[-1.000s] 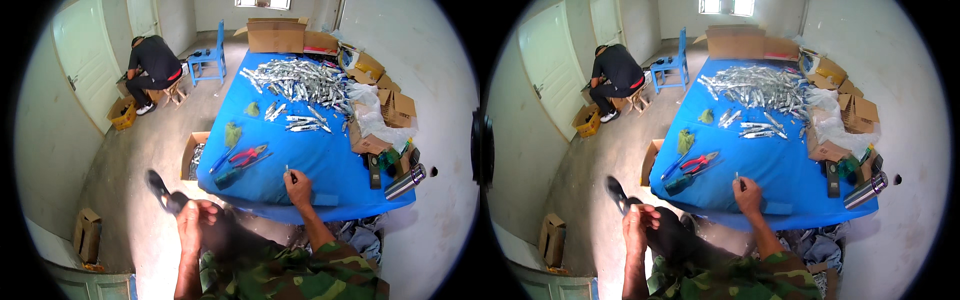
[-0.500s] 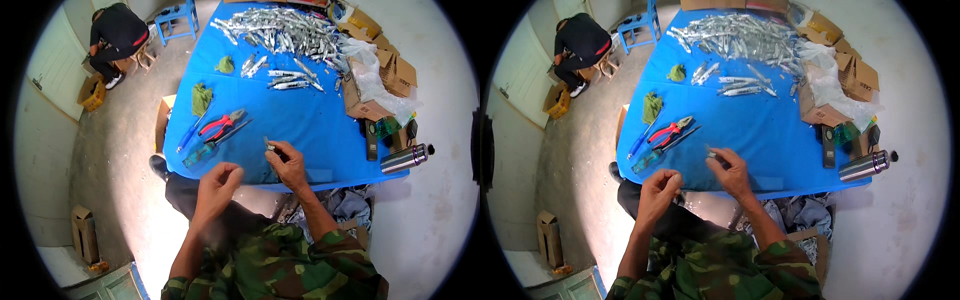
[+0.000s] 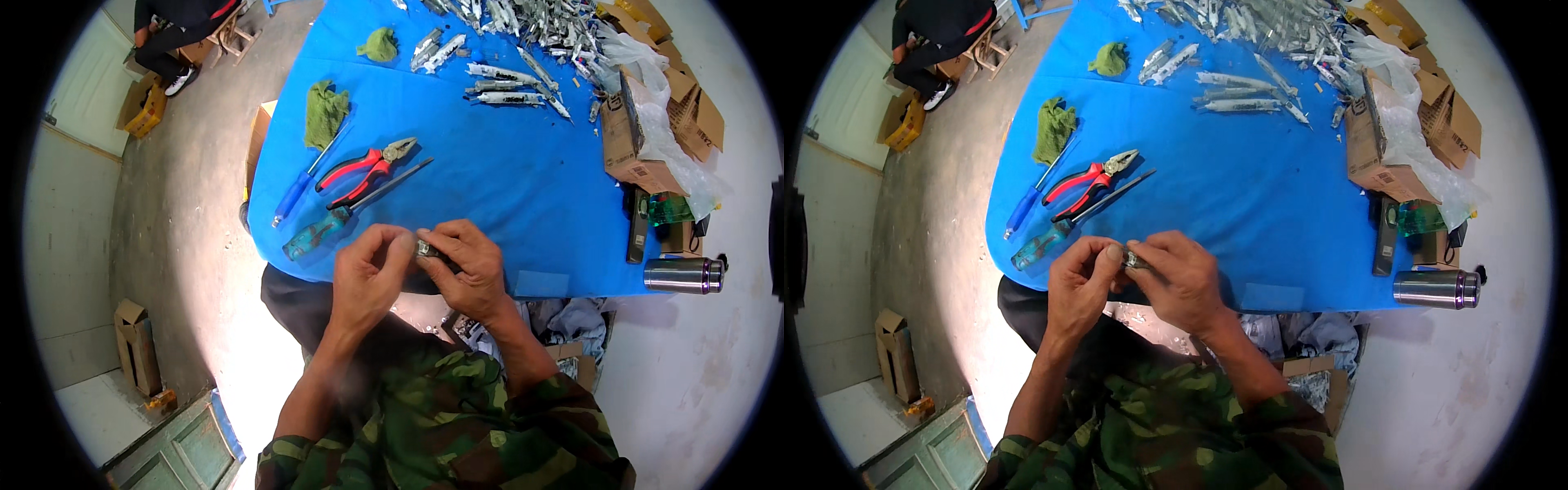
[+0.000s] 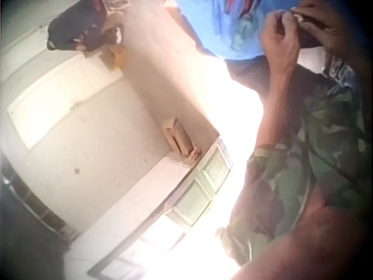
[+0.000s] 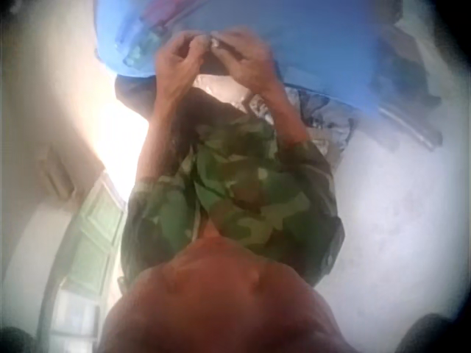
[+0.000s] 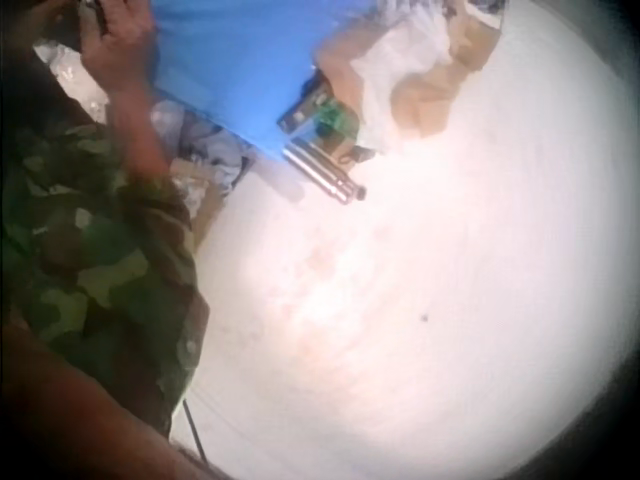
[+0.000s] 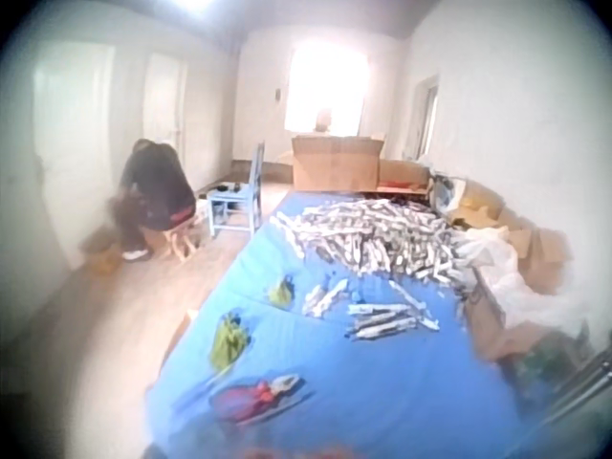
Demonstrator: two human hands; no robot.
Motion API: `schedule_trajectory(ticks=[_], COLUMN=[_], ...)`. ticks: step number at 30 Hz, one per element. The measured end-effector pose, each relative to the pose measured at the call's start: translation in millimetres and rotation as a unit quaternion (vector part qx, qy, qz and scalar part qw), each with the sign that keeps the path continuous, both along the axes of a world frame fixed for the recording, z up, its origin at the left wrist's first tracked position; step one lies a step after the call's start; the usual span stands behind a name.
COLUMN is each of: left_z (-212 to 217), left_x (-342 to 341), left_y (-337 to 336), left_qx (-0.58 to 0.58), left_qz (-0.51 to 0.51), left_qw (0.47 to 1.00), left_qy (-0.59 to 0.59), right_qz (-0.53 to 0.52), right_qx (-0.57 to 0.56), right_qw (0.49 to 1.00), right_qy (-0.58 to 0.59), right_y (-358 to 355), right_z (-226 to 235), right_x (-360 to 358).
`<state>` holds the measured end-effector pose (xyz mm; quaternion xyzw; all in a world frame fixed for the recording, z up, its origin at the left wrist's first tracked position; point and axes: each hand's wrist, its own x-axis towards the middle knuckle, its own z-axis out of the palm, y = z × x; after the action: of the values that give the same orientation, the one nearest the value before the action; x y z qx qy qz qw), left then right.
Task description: The person assembles metal fishing lures by hand, fitting plastic components into metal bodies, wiping them with a cloth, and using pliers to secure parts.
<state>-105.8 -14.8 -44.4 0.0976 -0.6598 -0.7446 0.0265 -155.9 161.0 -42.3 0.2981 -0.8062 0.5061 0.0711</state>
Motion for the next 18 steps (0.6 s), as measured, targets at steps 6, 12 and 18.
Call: schedule_trajectory(ticks=[6, 12, 18], left_z=[-7, -7, -5], left_x=[2, 1, 0], left_y=[12, 20, 7], left_qx=[-0.012, 0.018, 0.067], left_qz=[0.049, 0.079, 0.066], left_qw=[0.999, 0.997, 0.994], left_qy=[0.000, -0.004, -0.049], right_qz=[-0.019, -0.028, -0.016], right_qx=[-0.001, -0.011, -0.011], right_qw=[0.999, 0.999, 1.000], right_qy=[0.030, 0.035, -0.025], right_y=[-4, -5, -5], right_z=[-8, -11, 0], right_x=[4, 6, 10])
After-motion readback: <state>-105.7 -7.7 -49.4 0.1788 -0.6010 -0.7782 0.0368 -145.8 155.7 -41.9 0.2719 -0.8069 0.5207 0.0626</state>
